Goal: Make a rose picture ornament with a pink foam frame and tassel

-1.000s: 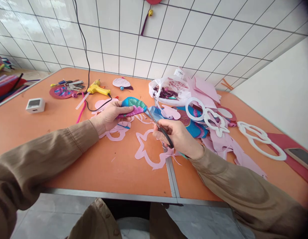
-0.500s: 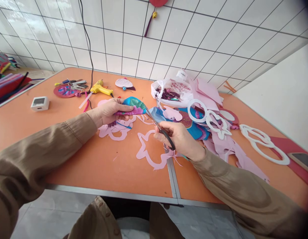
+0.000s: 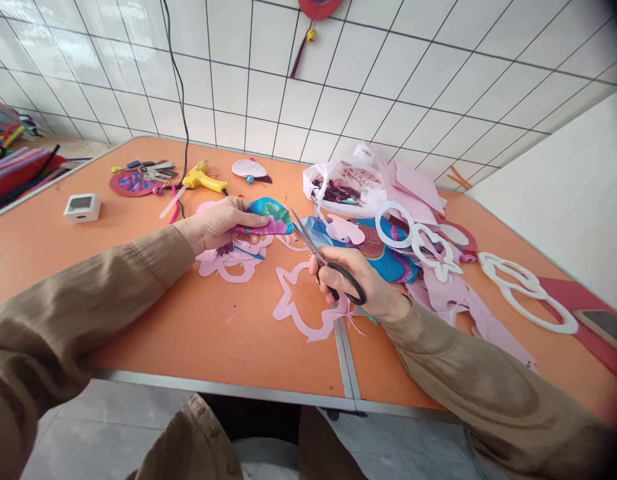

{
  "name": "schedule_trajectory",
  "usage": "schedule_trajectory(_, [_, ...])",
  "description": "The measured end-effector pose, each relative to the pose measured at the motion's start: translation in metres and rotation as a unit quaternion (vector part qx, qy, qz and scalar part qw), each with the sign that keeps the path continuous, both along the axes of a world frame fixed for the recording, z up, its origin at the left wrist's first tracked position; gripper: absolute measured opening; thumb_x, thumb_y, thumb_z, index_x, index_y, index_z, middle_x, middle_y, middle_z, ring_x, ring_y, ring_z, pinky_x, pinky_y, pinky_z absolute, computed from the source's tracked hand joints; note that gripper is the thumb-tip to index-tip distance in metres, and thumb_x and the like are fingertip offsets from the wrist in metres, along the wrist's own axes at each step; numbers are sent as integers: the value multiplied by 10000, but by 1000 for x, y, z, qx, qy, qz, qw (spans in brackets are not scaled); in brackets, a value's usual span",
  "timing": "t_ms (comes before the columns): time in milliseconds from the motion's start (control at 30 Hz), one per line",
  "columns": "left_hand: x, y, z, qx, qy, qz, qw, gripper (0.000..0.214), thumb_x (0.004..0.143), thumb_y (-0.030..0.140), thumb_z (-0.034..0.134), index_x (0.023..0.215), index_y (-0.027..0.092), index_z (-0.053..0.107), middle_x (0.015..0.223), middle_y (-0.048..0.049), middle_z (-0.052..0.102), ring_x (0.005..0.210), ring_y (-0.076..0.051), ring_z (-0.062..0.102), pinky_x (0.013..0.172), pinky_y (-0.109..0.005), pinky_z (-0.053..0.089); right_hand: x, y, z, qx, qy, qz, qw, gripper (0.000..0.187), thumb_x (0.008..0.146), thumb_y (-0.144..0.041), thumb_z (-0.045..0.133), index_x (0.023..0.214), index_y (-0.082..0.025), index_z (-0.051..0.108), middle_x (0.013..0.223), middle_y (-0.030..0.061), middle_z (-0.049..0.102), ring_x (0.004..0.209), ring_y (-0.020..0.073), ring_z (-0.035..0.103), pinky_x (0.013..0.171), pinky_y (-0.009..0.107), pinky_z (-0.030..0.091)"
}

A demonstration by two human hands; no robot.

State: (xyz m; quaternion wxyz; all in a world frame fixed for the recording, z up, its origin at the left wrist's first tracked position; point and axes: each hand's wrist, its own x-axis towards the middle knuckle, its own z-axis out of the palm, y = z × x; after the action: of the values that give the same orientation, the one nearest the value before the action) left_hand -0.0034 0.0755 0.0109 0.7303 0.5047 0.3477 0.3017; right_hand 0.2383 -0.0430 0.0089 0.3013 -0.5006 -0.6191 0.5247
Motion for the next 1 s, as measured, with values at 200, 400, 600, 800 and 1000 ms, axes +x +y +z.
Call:
schedule_trajectory(200, [1, 0, -3, 7, 28, -14, 999, 178, 682, 136, 924, 755, 83, 771, 740, -81, 744, 533, -96, 636, 540, -208, 570, -1, 0, 2, -2, 19, 20, 1000, 623, 677, -735, 812, 825, -182, 566, 625, -32, 551, 443, 106, 557, 398, 212, 401])
schedule_trajectory(400, [1, 1, -4, 16, 15, -3, 1000, 206, 647, 154, 944, 721, 88, 764, 754, -88, 760, 527, -92, 634, 508, -190, 540, -1, 1, -2, -5, 22, 17, 1000, 587, 713, -713, 791, 839, -189, 558, 624, -35, 550, 441, 91, 546, 396, 197, 389])
schedule_trajectory(600, [1, -1, -7, 33, 36, -57, 997, 236, 638, 223, 953, 709, 80, 779, 579, -73, 700, 498, -141, 658, 580, -261, 598, -3, 1, -4, -7, 10, 3, 1000, 537, 723, -654, 781, 863, -184, 562, 614, -40, 550, 442, 96, 547, 376, 184, 352])
schedule_trajectory(800, [6, -5, -11, 22, 23, -55, 998, 263, 584, 211, 984, 700, 93, 779, 644, -64, 733, 485, -134, 661, 565, -259, 590, -4, 0, -2, 5, 0, 0, 1000, 434, 743, -556, 763, 847, -183, 569, 615, -50, 546, 442, 90, 550, 390, 184, 349])
schedule_trajectory(1000, [9, -9, -10, 10, 18, -63, 998, 300, 544, 223, 1010, 711, 101, 793, 712, -69, 764, 491, -114, 656, 536, -230, 558, -5, 0, 0, 6, -18, -7, 1000, 391, 744, -528, 736, 833, -192, 556, 589, -66, 515, 419, 86, 530, 368, 180, 309])
